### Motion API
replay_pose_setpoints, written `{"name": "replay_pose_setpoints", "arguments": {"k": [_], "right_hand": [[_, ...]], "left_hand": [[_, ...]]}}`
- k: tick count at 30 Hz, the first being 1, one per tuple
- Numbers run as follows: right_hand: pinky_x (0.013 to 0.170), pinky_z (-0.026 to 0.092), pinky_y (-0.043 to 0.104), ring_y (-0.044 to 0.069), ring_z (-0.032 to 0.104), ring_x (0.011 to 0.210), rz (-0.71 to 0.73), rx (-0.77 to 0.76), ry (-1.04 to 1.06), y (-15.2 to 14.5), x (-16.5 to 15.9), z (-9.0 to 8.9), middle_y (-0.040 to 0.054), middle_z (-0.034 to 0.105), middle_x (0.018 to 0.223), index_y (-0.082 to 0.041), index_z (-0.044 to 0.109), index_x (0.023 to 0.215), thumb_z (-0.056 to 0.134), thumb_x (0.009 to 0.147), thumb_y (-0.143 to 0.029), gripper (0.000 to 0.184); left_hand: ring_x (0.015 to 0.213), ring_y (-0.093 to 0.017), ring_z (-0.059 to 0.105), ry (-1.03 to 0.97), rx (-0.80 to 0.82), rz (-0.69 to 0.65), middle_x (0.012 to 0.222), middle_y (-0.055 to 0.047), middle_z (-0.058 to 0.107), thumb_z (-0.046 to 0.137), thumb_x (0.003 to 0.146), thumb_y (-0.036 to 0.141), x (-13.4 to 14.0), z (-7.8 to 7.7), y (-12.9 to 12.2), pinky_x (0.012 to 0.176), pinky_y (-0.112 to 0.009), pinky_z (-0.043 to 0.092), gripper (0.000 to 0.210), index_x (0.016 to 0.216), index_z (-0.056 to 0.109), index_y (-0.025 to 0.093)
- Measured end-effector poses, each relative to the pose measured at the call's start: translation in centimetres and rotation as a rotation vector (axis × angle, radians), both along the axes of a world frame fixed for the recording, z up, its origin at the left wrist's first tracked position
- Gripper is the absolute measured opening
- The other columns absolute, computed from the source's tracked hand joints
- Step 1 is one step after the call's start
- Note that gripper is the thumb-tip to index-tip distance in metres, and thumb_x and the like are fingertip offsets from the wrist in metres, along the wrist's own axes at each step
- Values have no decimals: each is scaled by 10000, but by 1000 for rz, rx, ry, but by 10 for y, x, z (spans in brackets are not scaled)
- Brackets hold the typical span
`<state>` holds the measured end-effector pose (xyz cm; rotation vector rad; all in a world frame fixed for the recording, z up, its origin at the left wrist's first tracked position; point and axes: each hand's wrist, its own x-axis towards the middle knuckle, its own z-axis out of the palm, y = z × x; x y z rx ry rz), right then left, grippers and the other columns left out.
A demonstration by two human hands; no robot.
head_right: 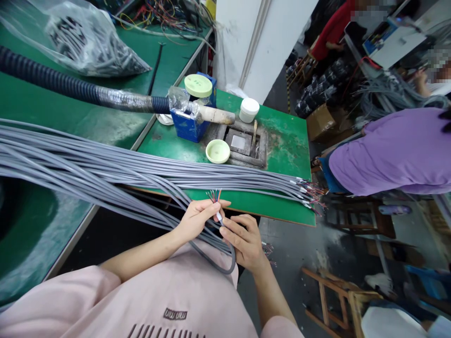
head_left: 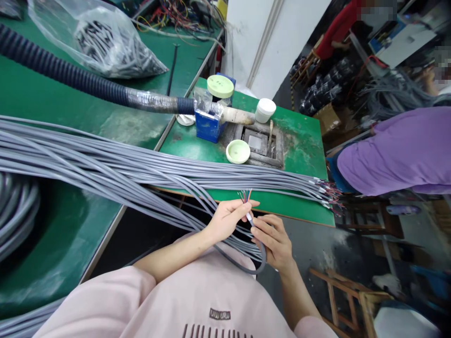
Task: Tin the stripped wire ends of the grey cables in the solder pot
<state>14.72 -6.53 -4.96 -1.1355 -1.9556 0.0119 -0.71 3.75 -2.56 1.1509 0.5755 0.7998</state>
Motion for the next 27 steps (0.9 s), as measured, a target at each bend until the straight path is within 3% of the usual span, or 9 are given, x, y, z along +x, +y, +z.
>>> {"name": "replay_pose_setpoints", "arguments": {"k": [8,15,18,20,22,24,27], "right_hand": [[862,497,482,245,576,1080,-5,4,0,0,-2,3,90,682,1156,-268,552,1292,612,823,-111,499],[858,506,468,236,583,1067,-18,5,-35,2,-5,5,81,678,1151,-288,529,1303,592,838,-127,496],[870,506,449,237,581,1077,-86,7,-116,-7,3,6,86,658,1173,-282,538,1286,612,814,-110,508],[883,498,435,247,577,1093,-256,3,-208,-24,17,6,100,629,1210,-266,576,1235,635,792,-105,475],[891,484,439,268,572,1103,-515,-18,-311,-51,37,4,127,603,1236,-227,632,1138,625,791,-111,366],[888,472,471,292,578,1085,-742,-103,-411,-83,58,1,153,613,1207,-176,671,1016,532,815,-105,254],[824,495,478,290,623,976,-848,-352,-474,-118,76,-6,143,679,1066,-153,679,943,420,821,-130,288]], "left_hand": [[626,-133,574,-53,-86,-25,619,-24,642,613,797,496,0,-8,1,654,-257,441,372,772,731,144],[573,-111,541,-57,-102,-39,634,-27,647,593,810,499,2,-11,1,620,-252,441,386,807,737,141],[667,-143,598,22,51,-121,682,-57,676,523,859,493,1,-11,5,662,-263,470,429,738,720,132],[677,-145,607,148,214,-157,749,-65,704,523,870,453,-3,-11,11,652,-265,477,381,874,723,130],[677,-144,604,271,443,-90,788,-63,714,548,868,385,-8,-11,19,665,-273,477,333,1033,693,135],[721,-154,604,344,712,35,818,-67,716,544,876,331,-10,-12,28,727,-299,472,294,1055,682,141],[843,-193,600,486,1024,143,942,-85,715,509,901,309,-5,-13,40,788,-352,440,266,1048,674,161]]}}
